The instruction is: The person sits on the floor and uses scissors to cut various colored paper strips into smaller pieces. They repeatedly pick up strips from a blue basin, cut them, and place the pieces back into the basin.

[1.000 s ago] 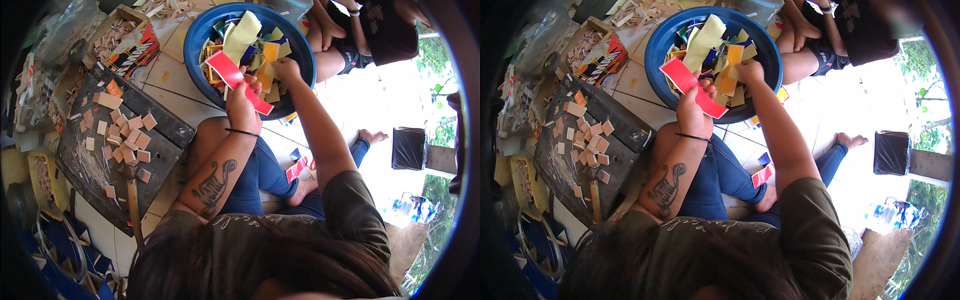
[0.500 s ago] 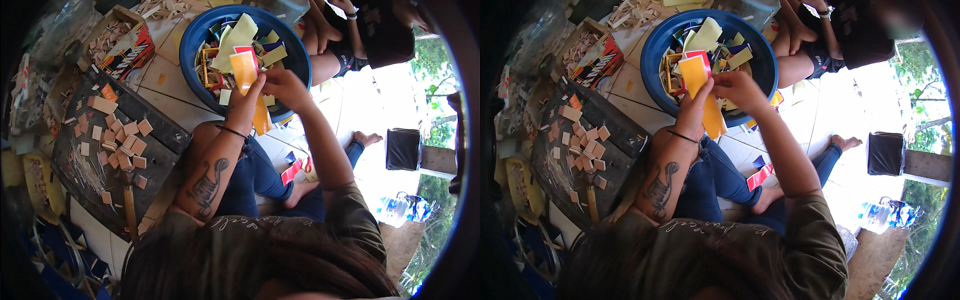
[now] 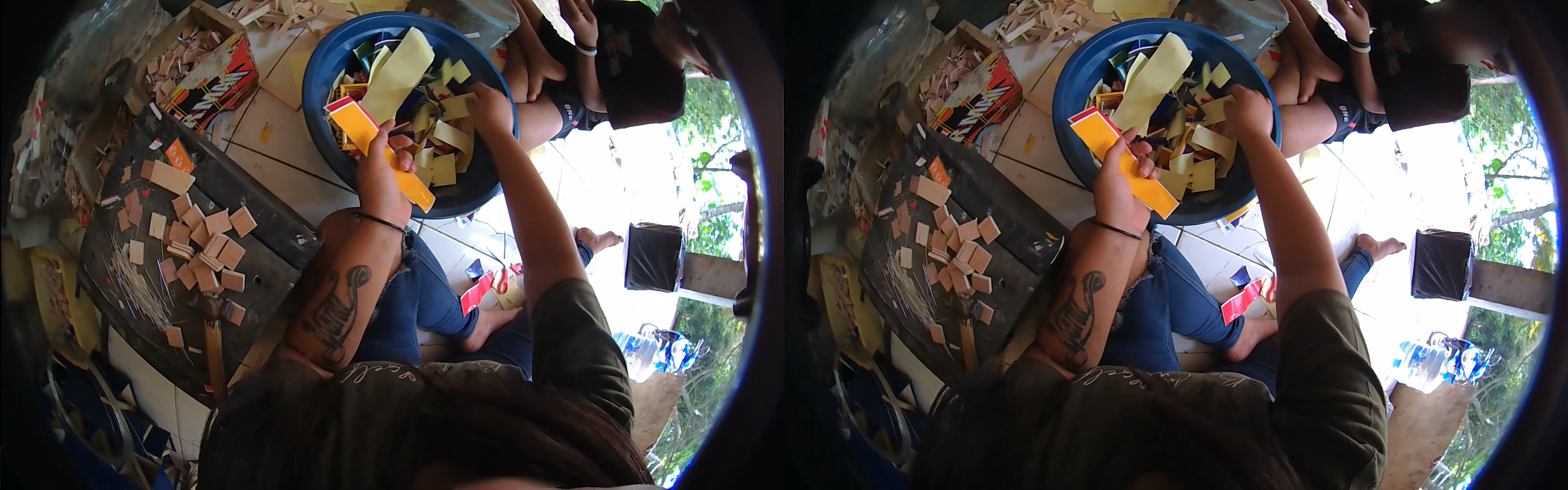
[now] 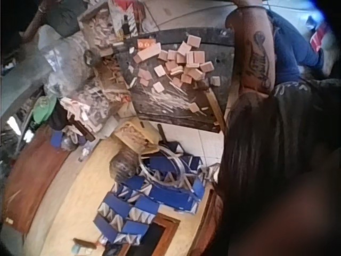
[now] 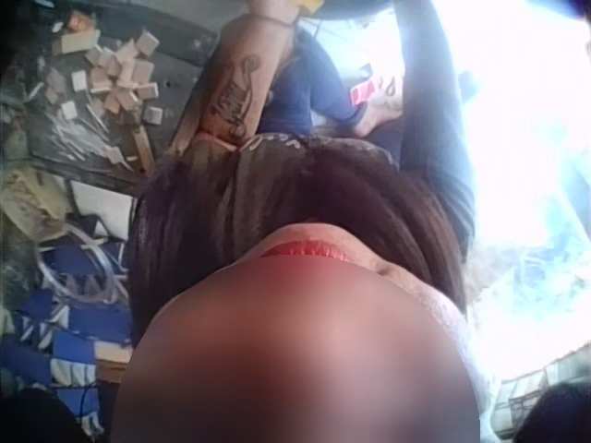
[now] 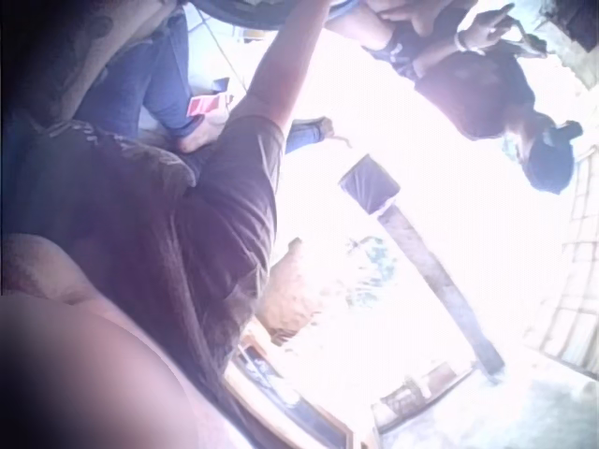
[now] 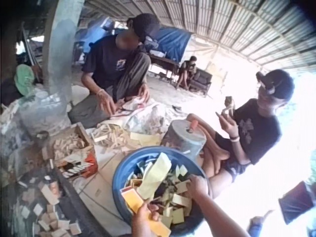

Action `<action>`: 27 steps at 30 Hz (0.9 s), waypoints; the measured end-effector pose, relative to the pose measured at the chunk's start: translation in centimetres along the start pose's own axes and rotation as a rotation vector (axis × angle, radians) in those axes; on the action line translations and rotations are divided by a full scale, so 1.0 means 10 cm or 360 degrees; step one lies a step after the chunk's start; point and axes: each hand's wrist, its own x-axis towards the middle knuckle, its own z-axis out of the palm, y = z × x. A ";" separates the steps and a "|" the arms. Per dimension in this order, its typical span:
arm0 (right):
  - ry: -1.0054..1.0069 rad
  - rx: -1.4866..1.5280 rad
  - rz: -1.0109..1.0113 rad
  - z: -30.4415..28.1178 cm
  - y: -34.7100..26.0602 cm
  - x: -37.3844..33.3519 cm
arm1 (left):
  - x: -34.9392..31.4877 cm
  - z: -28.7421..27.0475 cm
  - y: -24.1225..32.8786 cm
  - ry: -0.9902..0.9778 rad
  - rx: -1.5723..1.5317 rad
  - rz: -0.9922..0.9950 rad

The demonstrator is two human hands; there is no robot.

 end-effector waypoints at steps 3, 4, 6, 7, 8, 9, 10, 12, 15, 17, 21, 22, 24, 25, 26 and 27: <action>0.0198 0.0465 0.0172 -0.27 0.07 -0.28 | 0.00 0.01 0.01 0.0011 0.0042 0.0056; 0.0163 0.0769 0.0324 -0.39 0.08 -0.38 | -0.01 0.01 0.00 0.0009 0.0066 0.0068; 0.0076 0.1275 0.0633 -0.63 0.08 -0.55 | -0.02 0.03 -0.02 0.0003 0.0132 0.0061; 0.0188 0.1506 0.0590 -0.71 0.03 -0.63 | -0.03 0.04 -0.03 0.0013 0.0164 0.0049; 0.0272 0.1630 0.0493 -0.81 -0.01 -0.71 | -0.04 0.05 -0.05 -0.0040 0.0205 0.0004; 0.0355 0.1753 0.0390 -0.90 -0.07 -0.77 | -0.05 0.06 -0.06 -0.0081 0.0246 -0.0049; 0.0577 0.1507 0.0290 -0.96 -0.16 -0.83 | -0.06 0.07 -0.07 -0.0115 0.0286 -0.0107; 0.0855 0.0930 0.0147 -1.07 -0.34 -1.03 | -0.09 0.11 -0.09 -0.0267 0.0340 -0.0254; 0.0930 0.0558 -0.0523 -1.07 -0.66 -1.36 | -0.13 0.16 -0.10 -0.0392 0.0402 -0.0439; 0.0813 0.0600 -0.1086 -1.07 -0.79 -1.54 | -0.15 0.19 -0.10 -0.0353 0.0350 -0.0568; 0.0462 0.0716 -0.1490 -1.09 -0.94 -1.99 | -0.16 0.21 -0.09 -0.0233 0.0188 -0.0431; 0.0379 0.0778 -0.1504 -1.11 -0.95 -2.09 | -0.15 0.19 -0.07 -0.0255 0.0243 -0.0349; 0.0215 0.0853 -0.1509 -1.15 -0.93 -2.24 | -0.16 0.16 -0.06 -0.0378 0.0354 -0.0259; 0.0216 0.0844 -0.1521 -1.17 -0.92 -2.28 | -0.16 0.15 -0.06 -0.0434 0.0392 -0.0261; 0.0225 0.0838 -0.1530 -1.19 -0.91 -2.31 | -0.17 0.14 -0.08 -0.0400 0.0643 -0.0331; 0.0266 0.0849 -0.1534 -1.22 -0.90 -2.33 | -0.19 0.14 -0.10 -0.0382 0.0875 -0.0364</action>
